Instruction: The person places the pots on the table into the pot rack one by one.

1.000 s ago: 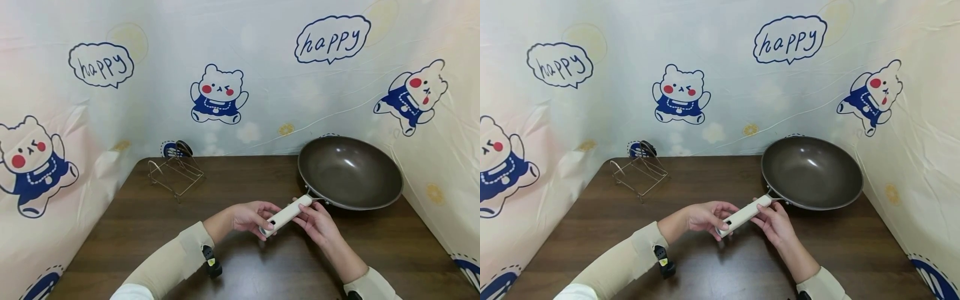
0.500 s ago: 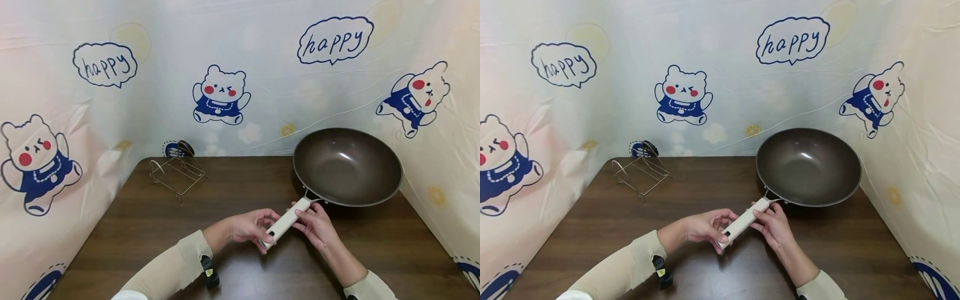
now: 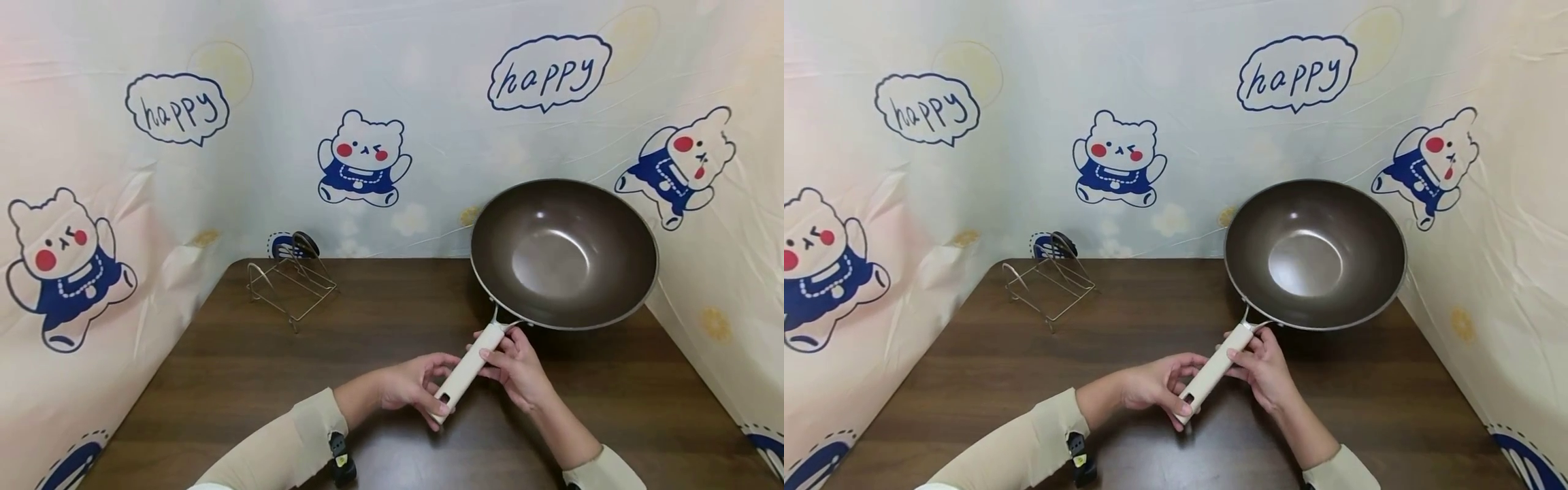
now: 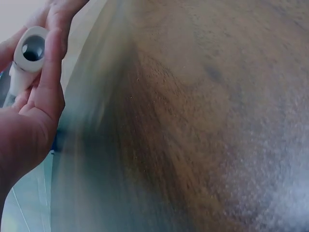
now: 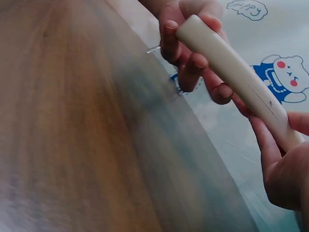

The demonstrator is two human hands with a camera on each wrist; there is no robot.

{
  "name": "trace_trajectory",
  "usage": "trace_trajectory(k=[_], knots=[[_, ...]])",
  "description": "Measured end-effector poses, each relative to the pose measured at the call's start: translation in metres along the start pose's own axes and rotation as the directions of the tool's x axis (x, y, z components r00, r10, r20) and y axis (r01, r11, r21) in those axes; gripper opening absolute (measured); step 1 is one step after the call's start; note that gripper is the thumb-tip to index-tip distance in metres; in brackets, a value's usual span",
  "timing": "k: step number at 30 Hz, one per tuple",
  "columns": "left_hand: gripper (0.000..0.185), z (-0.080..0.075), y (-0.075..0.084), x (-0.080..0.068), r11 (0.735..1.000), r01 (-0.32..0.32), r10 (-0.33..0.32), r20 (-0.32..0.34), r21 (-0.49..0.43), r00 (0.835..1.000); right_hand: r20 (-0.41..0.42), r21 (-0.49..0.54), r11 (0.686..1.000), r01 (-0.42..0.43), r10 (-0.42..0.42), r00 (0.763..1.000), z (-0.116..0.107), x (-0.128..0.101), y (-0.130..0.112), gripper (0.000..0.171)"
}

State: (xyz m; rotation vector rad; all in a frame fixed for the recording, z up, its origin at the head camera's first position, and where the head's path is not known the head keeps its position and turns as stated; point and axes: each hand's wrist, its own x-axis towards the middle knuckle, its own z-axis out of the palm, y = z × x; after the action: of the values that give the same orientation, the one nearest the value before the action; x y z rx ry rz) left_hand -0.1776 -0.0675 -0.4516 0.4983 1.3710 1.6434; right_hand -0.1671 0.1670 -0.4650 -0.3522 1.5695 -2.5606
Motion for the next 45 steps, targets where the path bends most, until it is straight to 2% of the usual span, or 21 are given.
trace_trajectory(k=[6, 12, 16, 18, 20, 21, 23, 26, 27, 29, 33, 37, 41, 45], knots=[[0.086, 0.007, -0.006, -0.002, 1.0, -0.016, 0.016, -0.001, -0.01, 1.0, 0.06, -0.077, 0.997, 0.005, 0.0, 0.998, 0.002, 0.004, -0.002, 0.046], [0.089, 0.015, -0.018, -0.007, 0.997, -0.068, 0.066, -0.049, -0.028, 0.997, 0.057, -0.164, 0.986, -0.029, 0.039, 0.998, 0.008, 0.004, -0.005, 0.055], [0.087, 0.018, -0.025, -0.01, 0.993, -0.115, 0.111, -0.1, -0.028, 0.989, 0.076, -0.194, 0.981, -0.02, 0.036, 0.996, 0.013, 0.008, -0.006, 0.057], [0.085, 0.019, -0.028, -0.011, 0.991, -0.132, 0.132, -0.137, 0.007, 0.982, 0.104, -0.197, 0.98, -0.008, 0.029, 0.994, 0.015, 0.01, -0.005, 0.056], [0.084, 0.019, -0.031, -0.011, 0.983, -0.146, 0.164, -0.184, 0.109, 0.969, 0.132, -0.198, 0.98, 0.005, 0.022, 0.991, 0.016, 0.011, -0.003, 0.057], [0.084, 0.02, -0.031, -0.012, 0.971, -0.147, 0.186, -0.211, 0.189, 0.96, 0.143, -0.2, 0.98, 0.01, 0.019, 0.99, 0.016, 0.011, -0.003, 0.057], [0.085, 0.02, -0.03, -0.013, 0.925, -0.138, 0.237, -0.252, 0.355, 0.938, 0.152, -0.215, 0.977, 0.012, 0.021, 0.988, 0.018, 0.013, -0.003, 0.058], [0.088, 0.021, -0.026, -0.013, 0.849, -0.109, 0.298, -0.299, 0.517, 0.907, 0.161, -0.244, 0.97, 0.012, 0.029, 0.986, 0.02, 0.017, -0.006, 0.059], [0.088, 0.022, -0.026, -0.013, 0.836, -0.101, 0.308, -0.311, 0.539, 0.899, 0.164, -0.257, 0.966, 0.011, 0.032, 0.986, 0.021, 0.018, -0.007, 0.059], [0.087, 0.023, -0.028, -0.013, 0.842, -0.095, 0.31, -0.33, 0.532, 0.892, 0.169, -0.276, 0.961, 0.004, 0.044, 0.985, 0.022, 0.019, -0.007, 0.06], [0.084, 0.026, -0.034, -0.012, 0.832, -0.071, 0.32, -0.371, 0.55, 0.871, 0.177, -0.311, 0.95, 0.0, 0.058, 0.983, 0.025, 0.021, -0.004, 0.061], [0.086, 0.029, -0.031, -0.013, 0.837, -0.077, 0.332, -0.391, 0.542, 0.858, 0.173, -0.33, 0.944, -0.01, 0.071, 0.982, 0.028, 0.024, -0.004, 0.06], [0.087, 0.032, -0.028, -0.014, 0.862, -0.084, 0.32, -0.408, 0.5, 0.855, 0.186, -0.337, 0.942, -0.005, 0.072, 0.98, 0.03, 0.029, -0.004, 0.06], [0.085, 0.033, -0.029, -0.014, 0.874, -0.074, 0.306, -0.426, 0.48, 0.851, 0.201, -0.356, 0.934, -0.011, 0.088, 0.976, 0.03, 0.031, -0.005, 0.061]])
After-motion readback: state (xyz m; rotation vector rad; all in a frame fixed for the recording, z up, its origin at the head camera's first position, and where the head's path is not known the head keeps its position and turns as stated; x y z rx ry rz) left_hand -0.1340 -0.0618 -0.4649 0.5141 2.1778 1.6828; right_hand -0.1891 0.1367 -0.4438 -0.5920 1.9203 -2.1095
